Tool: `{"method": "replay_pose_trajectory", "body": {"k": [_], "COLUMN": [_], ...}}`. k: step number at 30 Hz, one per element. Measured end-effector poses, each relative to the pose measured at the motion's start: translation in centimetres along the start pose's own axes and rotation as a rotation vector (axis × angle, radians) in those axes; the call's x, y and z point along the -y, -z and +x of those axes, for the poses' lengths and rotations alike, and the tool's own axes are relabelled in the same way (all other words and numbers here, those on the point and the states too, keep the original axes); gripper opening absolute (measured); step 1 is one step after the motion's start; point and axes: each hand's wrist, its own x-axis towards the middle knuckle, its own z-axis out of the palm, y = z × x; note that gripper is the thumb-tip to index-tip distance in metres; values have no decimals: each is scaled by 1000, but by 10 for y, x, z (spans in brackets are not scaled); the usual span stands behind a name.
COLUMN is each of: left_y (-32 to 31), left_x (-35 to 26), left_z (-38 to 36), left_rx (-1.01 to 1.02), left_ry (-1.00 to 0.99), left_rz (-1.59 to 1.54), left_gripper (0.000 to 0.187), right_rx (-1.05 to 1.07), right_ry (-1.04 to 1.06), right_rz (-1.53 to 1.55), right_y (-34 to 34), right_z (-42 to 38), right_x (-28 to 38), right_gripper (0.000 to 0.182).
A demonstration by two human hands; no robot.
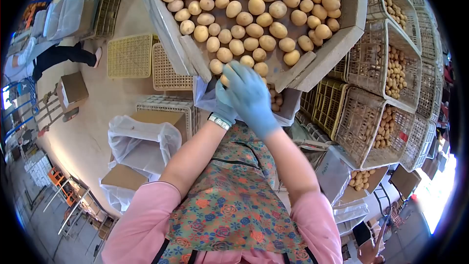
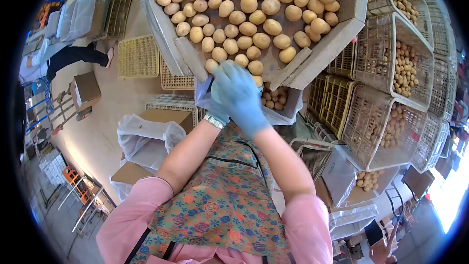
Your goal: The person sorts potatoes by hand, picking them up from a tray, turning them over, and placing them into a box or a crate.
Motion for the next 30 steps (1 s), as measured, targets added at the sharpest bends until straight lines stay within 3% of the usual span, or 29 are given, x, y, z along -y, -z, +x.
{"method": "replay_pose_trajectory", "body": {"k": [1,3,4,5,6,7,9,12,13,16,23,26,28,29,30], "left_y": [8,19,22,-18,-33,-38,-34,-35,-33,-28,-26,-2,18,21,24], "left_x": [1,2,0,-1,-1,0,-5,-4,-5,-6,-8,-8,-7,-8,-11], "left_z": [3,14,13,6,5,5,4,2,0,1,2,2,4,4,4], "left_rx": [-9,-21,-29,7,-111,-225,-170,-128,-152,-151,-69,-52,-409,-408,-342], "left_ry": [14,38,50,101,89,77,67,47,36,39,62,58,-128,-126,-87], "left_rz": [-79,-237,-315,-383,-230,-83,-112,-140,-133,-149,-122,48,778,780,460], "left_gripper": [78,80,82,82,76,71,76,80,80,81,75,70,57,57,56], "right_rx": [-123,-136,-12,112,213,232,449,457,468,438,307,280,263,249,248], "right_ry": [114,417,473,523,711,706,608,356,362,285,208,177,169,163,161], "right_rz": [13,-289,-254,-219,-382,-357,-432,-527,-526,-661,-603,-598,-592,-587,-588], "right_y": [-29,-64,-69,-64,-41,-20,33,96,102,101,87,83,81,81,81], "right_z": [32,74,82,81,77,65,40,16,12,2,3,5,6,6,6], "right_x": [-3,-16,-35,-58,-78,-88,-108,-102,-104,-107,-109,-111,-111,-110,-111], "right_gripper": [36,39,40,42,40,36,44,34,34,27,17,15,15,15,15]}}
